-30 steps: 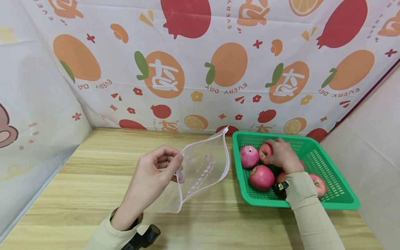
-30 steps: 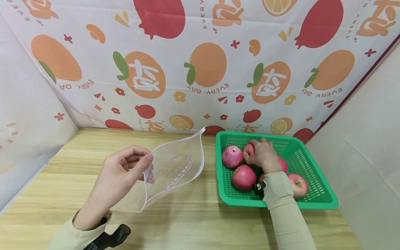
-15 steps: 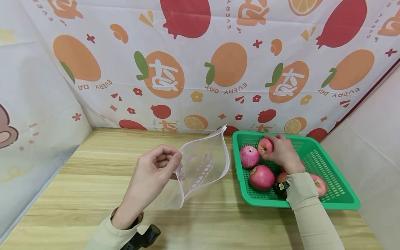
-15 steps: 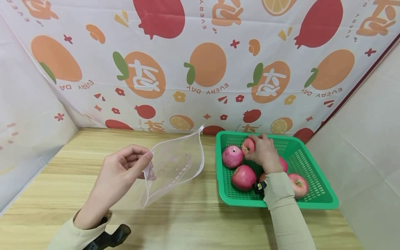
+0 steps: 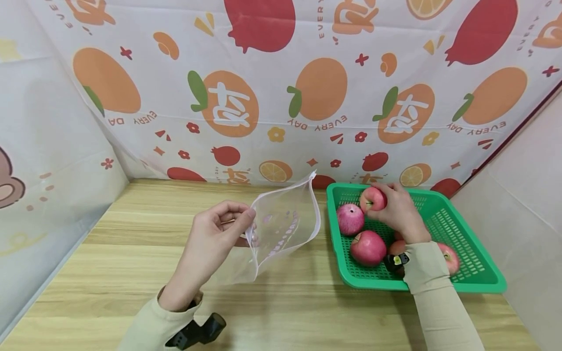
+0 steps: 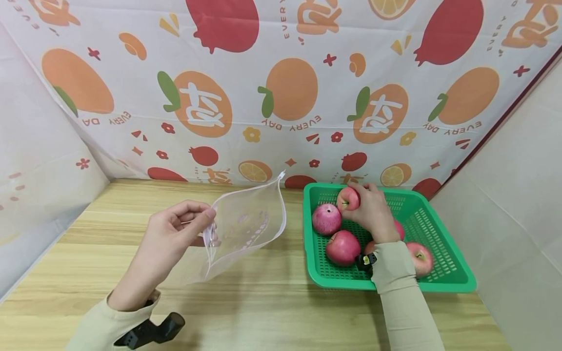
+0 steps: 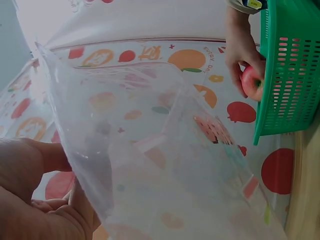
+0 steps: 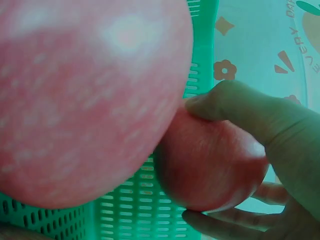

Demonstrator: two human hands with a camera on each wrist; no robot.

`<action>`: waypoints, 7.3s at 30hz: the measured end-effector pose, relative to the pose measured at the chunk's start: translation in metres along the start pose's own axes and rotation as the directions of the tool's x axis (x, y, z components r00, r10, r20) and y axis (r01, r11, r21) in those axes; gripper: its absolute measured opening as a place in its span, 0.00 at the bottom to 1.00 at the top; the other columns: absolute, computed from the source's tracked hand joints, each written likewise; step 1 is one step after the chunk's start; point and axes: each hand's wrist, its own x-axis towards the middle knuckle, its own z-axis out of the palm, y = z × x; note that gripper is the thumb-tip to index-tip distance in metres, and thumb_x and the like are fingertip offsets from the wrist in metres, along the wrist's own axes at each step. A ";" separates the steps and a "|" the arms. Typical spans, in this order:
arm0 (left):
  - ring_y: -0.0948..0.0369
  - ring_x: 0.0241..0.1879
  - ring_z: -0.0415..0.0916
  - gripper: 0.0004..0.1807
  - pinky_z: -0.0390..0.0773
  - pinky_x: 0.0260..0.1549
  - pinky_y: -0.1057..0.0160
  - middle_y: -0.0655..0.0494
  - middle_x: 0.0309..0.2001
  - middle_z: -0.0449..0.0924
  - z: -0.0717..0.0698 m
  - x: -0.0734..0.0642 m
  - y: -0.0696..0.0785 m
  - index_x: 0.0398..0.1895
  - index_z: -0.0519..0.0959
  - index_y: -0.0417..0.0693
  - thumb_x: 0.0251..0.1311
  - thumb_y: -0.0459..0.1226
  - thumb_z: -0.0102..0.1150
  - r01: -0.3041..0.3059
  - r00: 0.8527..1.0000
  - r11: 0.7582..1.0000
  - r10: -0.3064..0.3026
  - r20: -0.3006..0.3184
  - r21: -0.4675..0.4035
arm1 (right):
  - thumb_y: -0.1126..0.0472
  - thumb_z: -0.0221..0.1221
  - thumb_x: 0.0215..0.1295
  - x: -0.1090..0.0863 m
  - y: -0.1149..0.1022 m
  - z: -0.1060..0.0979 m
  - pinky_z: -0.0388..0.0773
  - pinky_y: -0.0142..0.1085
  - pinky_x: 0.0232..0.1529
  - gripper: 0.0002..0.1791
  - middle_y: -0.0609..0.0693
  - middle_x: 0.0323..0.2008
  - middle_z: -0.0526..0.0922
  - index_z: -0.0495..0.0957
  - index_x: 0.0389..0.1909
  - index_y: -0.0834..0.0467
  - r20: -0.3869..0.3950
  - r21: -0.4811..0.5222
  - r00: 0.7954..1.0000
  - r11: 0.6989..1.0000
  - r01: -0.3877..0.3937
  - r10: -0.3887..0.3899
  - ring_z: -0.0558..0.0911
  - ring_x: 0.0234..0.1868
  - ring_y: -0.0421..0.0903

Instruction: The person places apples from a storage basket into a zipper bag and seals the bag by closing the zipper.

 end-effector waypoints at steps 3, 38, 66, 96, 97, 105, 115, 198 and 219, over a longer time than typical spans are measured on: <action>0.58 0.28 0.86 0.15 0.90 0.32 0.58 0.49 0.32 0.85 0.000 0.001 0.000 0.48 0.78 0.28 0.72 0.36 0.60 0.021 1.000 0.999 -0.021 0.005 -0.029 | 0.54 0.74 0.53 0.001 0.000 0.001 0.80 0.60 0.49 0.42 0.67 0.57 0.71 0.71 0.69 0.60 -0.028 0.015 0.999 1.000 0.018 -0.017 0.73 0.53 0.64; 0.61 0.34 0.84 0.16 0.90 0.36 0.58 0.59 0.28 0.83 -0.001 0.006 -0.006 0.48 0.77 0.32 0.73 0.40 0.59 0.053 0.998 0.995 -0.051 0.029 -0.087 | 0.58 0.79 0.48 0.009 -0.010 0.000 0.81 0.47 0.43 0.42 0.61 0.59 0.74 0.75 0.67 0.52 -0.499 0.104 0.844 0.954 0.283 -0.196 0.76 0.55 0.56; 0.62 0.36 0.86 0.17 0.89 0.40 0.60 0.57 0.33 0.85 0.011 0.008 -0.012 0.50 0.72 0.25 0.75 0.36 0.55 0.046 0.998 0.983 -0.036 0.060 -0.178 | 0.39 0.72 0.57 0.001 -0.044 -0.004 0.75 0.19 0.57 0.41 0.73 0.57 0.74 0.77 0.57 0.70 -0.754 0.109 0.546 0.750 0.653 -0.366 0.76 0.59 0.56; 0.62 0.36 0.84 0.15 0.90 0.40 0.57 0.57 0.31 0.83 0.016 0.010 -0.018 0.48 0.72 0.26 0.74 0.35 0.56 0.057 0.997 0.979 -0.045 0.066 -0.196 | 0.42 0.75 0.53 0.000 -0.076 0.001 0.78 0.30 0.60 0.38 0.73 0.54 0.76 0.78 0.53 0.68 -0.808 0.120 0.457 0.655 0.746 -0.373 0.76 0.59 0.62; 0.62 0.36 0.84 0.16 0.90 0.40 0.57 0.57 0.31 0.83 0.017 0.011 -0.018 0.49 0.72 0.26 0.74 0.35 0.56 0.058 0.997 0.979 -0.046 0.065 -0.195 | 0.42 0.75 0.53 0.001 -0.074 0.002 0.78 0.29 0.60 0.39 0.73 0.54 0.76 0.78 0.53 0.69 -0.803 0.125 0.460 0.649 0.750 -0.378 0.76 0.59 0.61; 0.61 0.35 0.84 0.14 0.90 0.40 0.57 0.56 0.31 0.83 0.019 0.011 -0.020 0.49 0.72 0.27 0.74 0.34 0.56 0.067 0.996 0.977 -0.054 0.069 -0.201 | 0.39 0.75 0.53 0.002 -0.066 0.008 0.80 0.26 0.58 0.43 0.70 0.57 0.76 0.76 0.55 0.70 -0.721 0.161 0.520 0.619 0.769 -0.458 0.77 0.62 0.53; 0.62 0.35 0.84 0.12 0.90 0.41 0.56 0.56 0.31 0.82 0.021 0.011 -0.021 0.47 0.72 0.28 0.74 0.33 0.55 0.053 0.996 0.976 -0.037 0.080 -0.209 | 0.40 0.74 0.55 -0.002 -0.071 0.009 0.80 0.28 0.60 0.42 0.68 0.58 0.77 0.76 0.56 0.70 -0.645 0.166 0.538 0.588 0.791 -0.542 0.77 0.61 0.54; 0.61 0.36 0.83 0.12 0.90 0.38 0.57 0.50 0.34 0.82 0.021 0.008 -0.021 0.47 0.74 0.30 0.73 0.34 0.57 0.094 0.994 0.973 -0.079 0.077 -0.210 | 0.42 0.79 0.48 -0.016 -0.129 0.000 0.87 0.39 0.50 0.44 0.51 0.63 0.78 0.76 0.67 0.53 -0.063 -0.012 0.656 0.658 0.753 -0.752 0.82 0.56 0.47; 0.60 0.31 0.85 0.12 0.89 0.35 0.63 0.47 0.33 0.85 0.016 0.006 -0.017 0.48 0.75 0.30 0.73 0.34 0.57 0.103 0.994 0.982 -0.096 0.054 -0.156 | 0.50 0.77 0.54 -0.015 -0.129 -0.011 0.87 0.41 0.52 0.38 0.52 0.61 0.79 0.77 0.65 0.55 -0.184 -0.002 0.617 0.628 0.778 -0.765 0.83 0.56 0.46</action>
